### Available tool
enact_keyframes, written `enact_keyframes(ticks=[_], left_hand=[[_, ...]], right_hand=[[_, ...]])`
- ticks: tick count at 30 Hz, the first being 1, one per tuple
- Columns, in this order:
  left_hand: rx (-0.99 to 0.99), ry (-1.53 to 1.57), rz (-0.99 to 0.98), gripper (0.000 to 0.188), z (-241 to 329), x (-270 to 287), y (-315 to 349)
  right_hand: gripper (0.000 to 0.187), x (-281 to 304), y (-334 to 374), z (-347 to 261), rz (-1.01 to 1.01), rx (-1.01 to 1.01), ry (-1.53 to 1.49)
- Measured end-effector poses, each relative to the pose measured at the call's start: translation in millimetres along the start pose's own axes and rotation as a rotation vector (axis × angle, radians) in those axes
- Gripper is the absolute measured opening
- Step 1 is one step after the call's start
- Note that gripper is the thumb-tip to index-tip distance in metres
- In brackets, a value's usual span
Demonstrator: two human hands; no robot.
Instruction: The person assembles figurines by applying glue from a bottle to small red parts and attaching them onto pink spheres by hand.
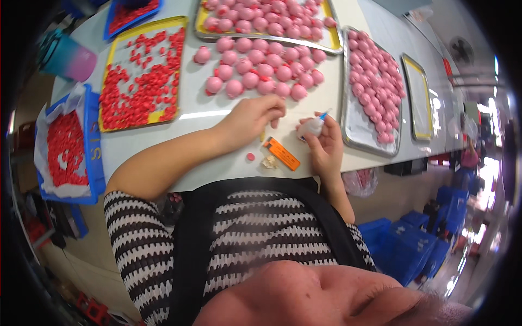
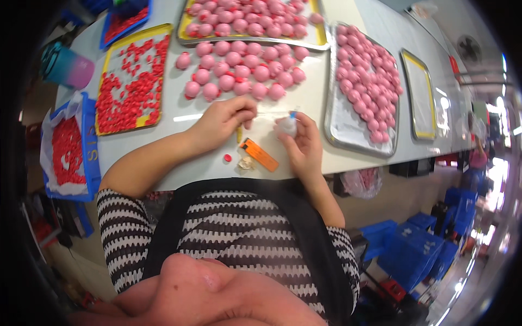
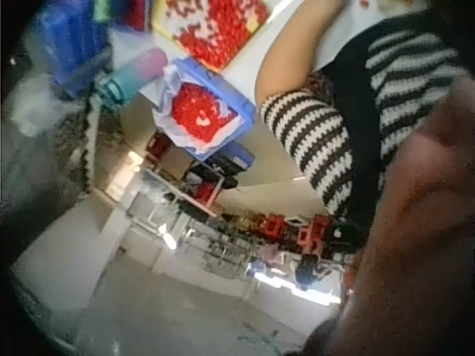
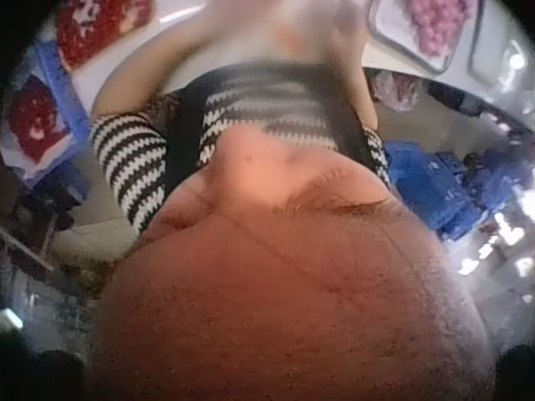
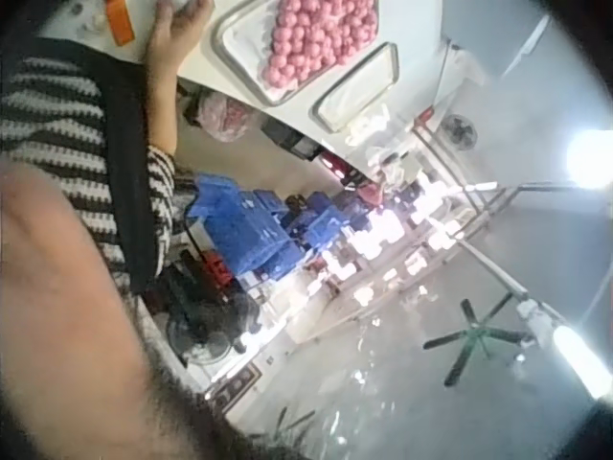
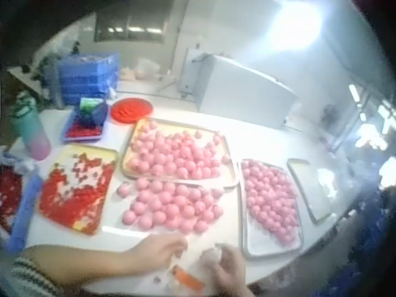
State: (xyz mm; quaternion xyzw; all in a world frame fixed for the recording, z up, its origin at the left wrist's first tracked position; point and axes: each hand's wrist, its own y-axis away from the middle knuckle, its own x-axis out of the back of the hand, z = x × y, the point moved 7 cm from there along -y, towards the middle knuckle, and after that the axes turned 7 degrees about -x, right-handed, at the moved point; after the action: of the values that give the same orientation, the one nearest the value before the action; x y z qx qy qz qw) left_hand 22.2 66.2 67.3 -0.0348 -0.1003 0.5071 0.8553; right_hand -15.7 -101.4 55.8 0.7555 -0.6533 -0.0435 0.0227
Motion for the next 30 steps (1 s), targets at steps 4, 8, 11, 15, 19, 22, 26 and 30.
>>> enact_keyframes(ticks=[4,8,11,15,19,22,26,30], left_hand=[[-0.017,-0.075,-0.035,0.012,-13.7,-25.1,-19.1],[0.05,-0.129,-0.003,0.02,-20.9,-43.6,-34.0],[0.013,-0.151,-0.013,0.021,-24.1,-54.8,-39.4],[-0.005,-0.134,-0.026,0.02,-29.4,-62.6,-44.2],[-0.047,-0.139,0.026,0.021,-26.7,-65.6,-46.0],[0.082,0.02,0.021,0.022,-30.2,-69.1,-44.5],[0.215,0.095,-0.045,0.023,-38.6,-77.3,-40.9],[0.297,0.261,-0.02,0.026,-42.4,-85.3,-38.9]], right_hand=[[0.041,29.4,-3.6,11.8,-0.058,-0.016,0.018],[0.039,53.9,-4.0,15.5,-0.073,-0.036,0.043],[0.038,64.7,-3.8,16.4,-0.062,-0.047,0.039],[0.038,74.4,-2.9,21.7,-0.071,-0.052,0.046],[0.038,80.4,1.2,23.8,-0.093,-0.035,0.188],[0.035,79.2,7.9,20.1,-0.112,-0.02,0.123],[0.036,84.7,10.4,22.2,-0.065,-0.125,0.077],[0.039,88.6,8.6,23.0,-0.043,-0.153,0.057]])
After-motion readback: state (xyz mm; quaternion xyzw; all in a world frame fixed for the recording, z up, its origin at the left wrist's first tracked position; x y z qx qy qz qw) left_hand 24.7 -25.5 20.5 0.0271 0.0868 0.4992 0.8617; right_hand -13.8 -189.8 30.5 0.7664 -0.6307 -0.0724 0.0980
